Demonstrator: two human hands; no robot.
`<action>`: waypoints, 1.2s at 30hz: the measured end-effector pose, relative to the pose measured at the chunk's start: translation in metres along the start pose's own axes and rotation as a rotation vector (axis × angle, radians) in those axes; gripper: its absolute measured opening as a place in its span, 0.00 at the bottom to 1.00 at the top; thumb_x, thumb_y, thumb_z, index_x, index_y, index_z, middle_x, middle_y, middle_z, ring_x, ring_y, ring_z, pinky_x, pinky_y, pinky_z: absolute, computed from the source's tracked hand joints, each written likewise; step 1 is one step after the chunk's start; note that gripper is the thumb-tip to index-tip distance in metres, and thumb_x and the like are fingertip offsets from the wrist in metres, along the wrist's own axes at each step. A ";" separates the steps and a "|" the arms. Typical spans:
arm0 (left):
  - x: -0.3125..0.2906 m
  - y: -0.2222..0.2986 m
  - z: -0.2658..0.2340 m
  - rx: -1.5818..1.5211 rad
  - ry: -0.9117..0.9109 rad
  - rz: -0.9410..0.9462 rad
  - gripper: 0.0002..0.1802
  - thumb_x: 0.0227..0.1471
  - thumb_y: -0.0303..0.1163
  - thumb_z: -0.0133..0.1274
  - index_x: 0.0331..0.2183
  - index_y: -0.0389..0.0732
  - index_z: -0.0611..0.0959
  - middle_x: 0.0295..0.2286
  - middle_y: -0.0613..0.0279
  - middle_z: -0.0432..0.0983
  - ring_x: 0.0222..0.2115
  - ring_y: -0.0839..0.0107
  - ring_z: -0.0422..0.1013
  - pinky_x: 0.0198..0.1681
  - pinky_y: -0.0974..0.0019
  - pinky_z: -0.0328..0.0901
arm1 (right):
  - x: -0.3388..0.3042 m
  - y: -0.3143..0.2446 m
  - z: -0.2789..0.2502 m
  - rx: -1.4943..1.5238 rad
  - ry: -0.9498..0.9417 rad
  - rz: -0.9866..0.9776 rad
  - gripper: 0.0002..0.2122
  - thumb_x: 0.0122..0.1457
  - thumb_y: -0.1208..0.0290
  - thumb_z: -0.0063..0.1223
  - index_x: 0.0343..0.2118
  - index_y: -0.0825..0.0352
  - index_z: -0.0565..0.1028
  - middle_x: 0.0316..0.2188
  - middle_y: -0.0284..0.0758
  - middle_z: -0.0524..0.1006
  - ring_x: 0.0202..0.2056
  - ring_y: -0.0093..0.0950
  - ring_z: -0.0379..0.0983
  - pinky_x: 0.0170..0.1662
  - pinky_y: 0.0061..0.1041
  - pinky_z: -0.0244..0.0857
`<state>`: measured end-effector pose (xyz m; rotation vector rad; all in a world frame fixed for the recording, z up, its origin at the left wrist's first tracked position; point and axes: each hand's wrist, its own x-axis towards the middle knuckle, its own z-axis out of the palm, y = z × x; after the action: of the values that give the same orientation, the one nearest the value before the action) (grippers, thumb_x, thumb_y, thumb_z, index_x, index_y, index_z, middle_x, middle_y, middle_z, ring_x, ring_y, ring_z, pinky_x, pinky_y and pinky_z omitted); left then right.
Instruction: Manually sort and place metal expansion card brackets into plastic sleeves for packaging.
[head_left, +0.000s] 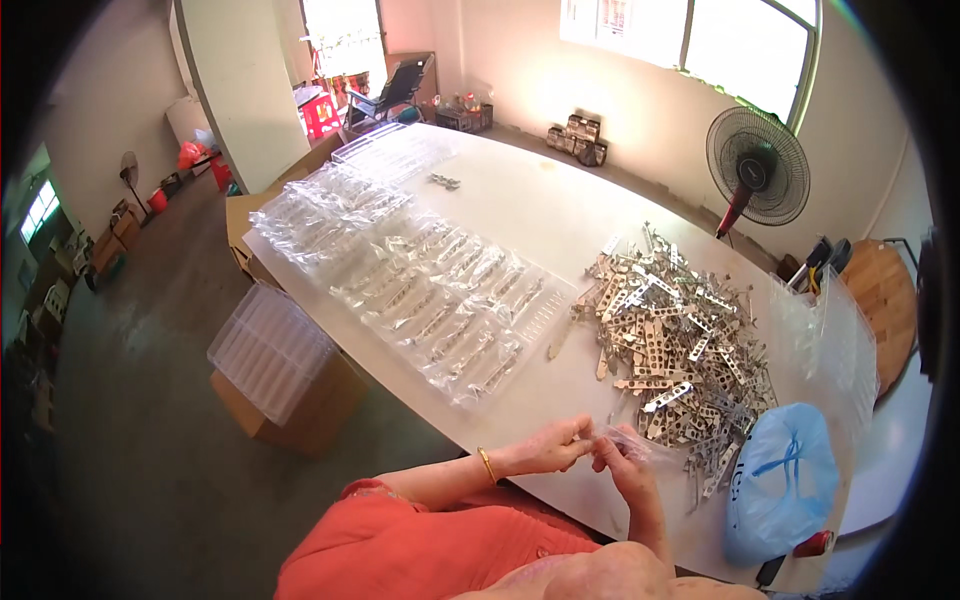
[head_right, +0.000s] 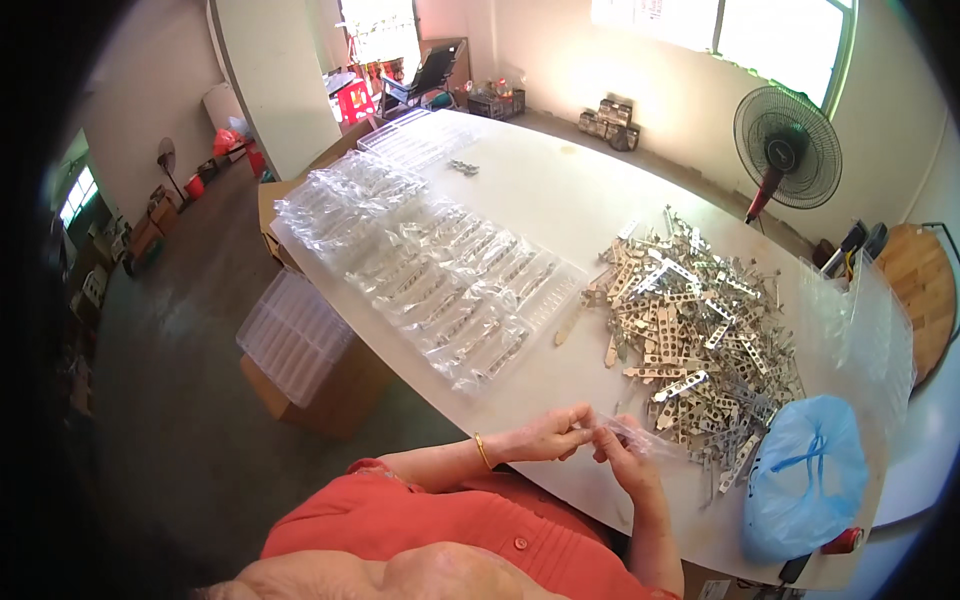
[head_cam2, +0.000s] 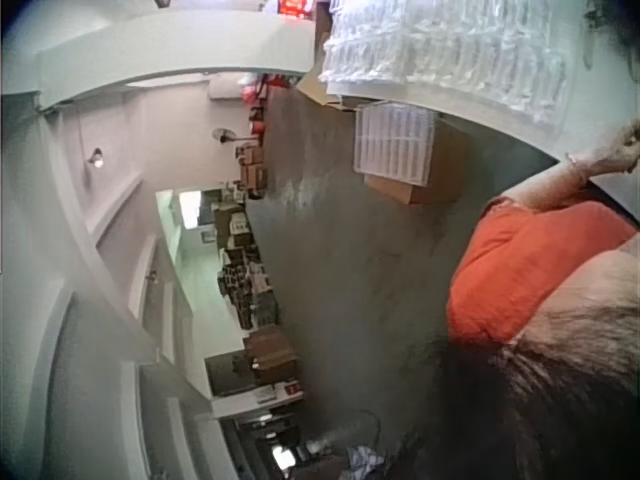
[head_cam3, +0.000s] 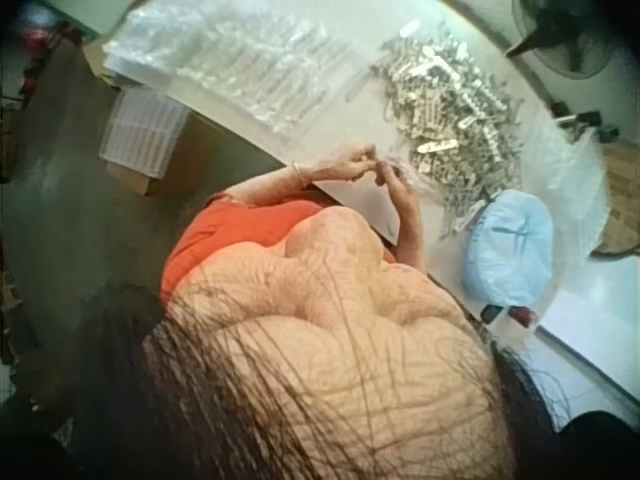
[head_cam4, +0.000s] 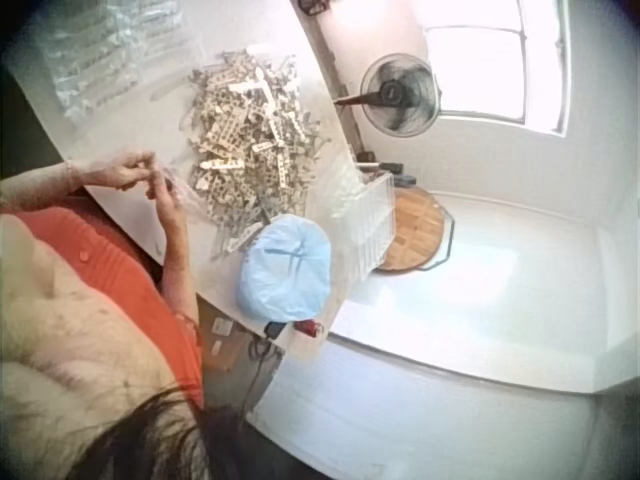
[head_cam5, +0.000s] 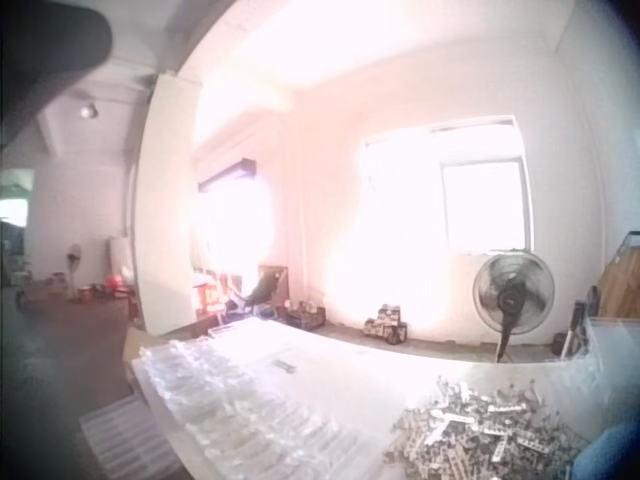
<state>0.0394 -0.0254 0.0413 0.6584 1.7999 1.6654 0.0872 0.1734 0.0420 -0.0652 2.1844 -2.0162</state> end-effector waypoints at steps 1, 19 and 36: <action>-0.001 0.001 0.000 0.006 0.001 0.009 0.09 0.66 0.35 0.45 0.38 0.40 0.71 0.21 0.68 0.70 0.19 0.80 0.66 0.22 0.74 0.62 | 0.000 0.000 -0.001 -0.013 -0.006 0.005 0.10 0.65 0.64 0.55 0.36 0.67 0.72 0.25 0.31 0.76 0.25 0.19 0.72 0.29 0.19 0.66; -0.028 0.016 -0.012 -0.040 -0.170 0.056 0.26 0.66 0.31 0.40 0.63 0.42 0.58 0.24 0.68 0.69 0.23 0.80 0.64 0.28 0.74 0.62 | -0.002 -0.027 0.000 0.175 -0.243 0.243 0.12 0.59 0.69 0.62 0.38 0.70 0.73 0.23 0.33 0.75 0.21 0.21 0.71 0.24 0.20 0.64; -0.003 -0.016 -0.032 -0.242 -0.094 -0.025 0.12 0.67 0.34 0.42 0.47 0.38 0.65 0.25 0.67 0.72 0.22 0.81 0.64 0.26 0.76 0.62 | 0.021 0.002 -0.007 0.297 0.122 0.019 0.06 0.66 0.72 0.52 0.38 0.70 0.74 0.28 0.35 0.78 0.26 0.22 0.74 0.30 0.22 0.71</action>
<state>0.0193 -0.0511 0.0273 0.5937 1.5050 1.7695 0.0652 0.1772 0.0387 0.1183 1.9149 -2.3656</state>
